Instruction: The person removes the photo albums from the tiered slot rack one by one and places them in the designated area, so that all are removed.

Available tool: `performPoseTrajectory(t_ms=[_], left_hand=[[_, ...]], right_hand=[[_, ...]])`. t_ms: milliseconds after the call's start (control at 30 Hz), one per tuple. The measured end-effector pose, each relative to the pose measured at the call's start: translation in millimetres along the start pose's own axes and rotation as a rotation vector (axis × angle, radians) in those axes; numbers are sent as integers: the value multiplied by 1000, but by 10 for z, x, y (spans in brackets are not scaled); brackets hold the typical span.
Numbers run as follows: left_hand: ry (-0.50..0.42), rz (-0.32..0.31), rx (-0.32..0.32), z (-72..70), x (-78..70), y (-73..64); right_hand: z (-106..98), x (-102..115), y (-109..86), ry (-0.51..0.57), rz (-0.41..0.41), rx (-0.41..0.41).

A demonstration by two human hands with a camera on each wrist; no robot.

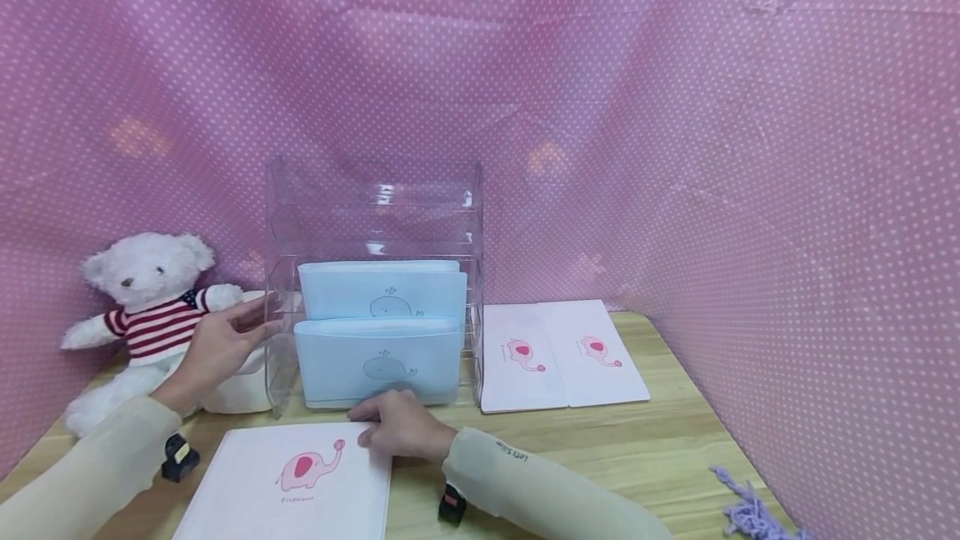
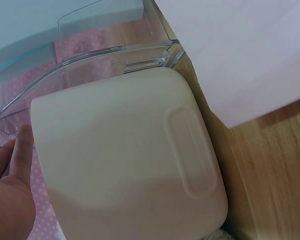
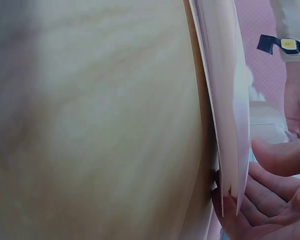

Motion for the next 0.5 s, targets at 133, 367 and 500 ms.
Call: performPoseTrajectory(t_ms=[133, 367, 500], left_hand=[[1, 19, -13, 6, 16, 5], [-5, 38, -21, 4, 30, 6], [-5, 51, -30, -2, 33, 6]], right_hand=[[-1, -5, 3, 12, 4, 6], [-27, -21, 31, 47, -38, 19], [-72, 2, 39, 85, -46, 17]])
Point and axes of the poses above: each hand's wrist, its own y-axis towards the middle knuckle, its own z-axis out of the palm, x = y × z, the point moved 2 cm from there along y, towards the middle knuckle, and after that the axes turned 3 degrees about -z, right-handed, at the moved point
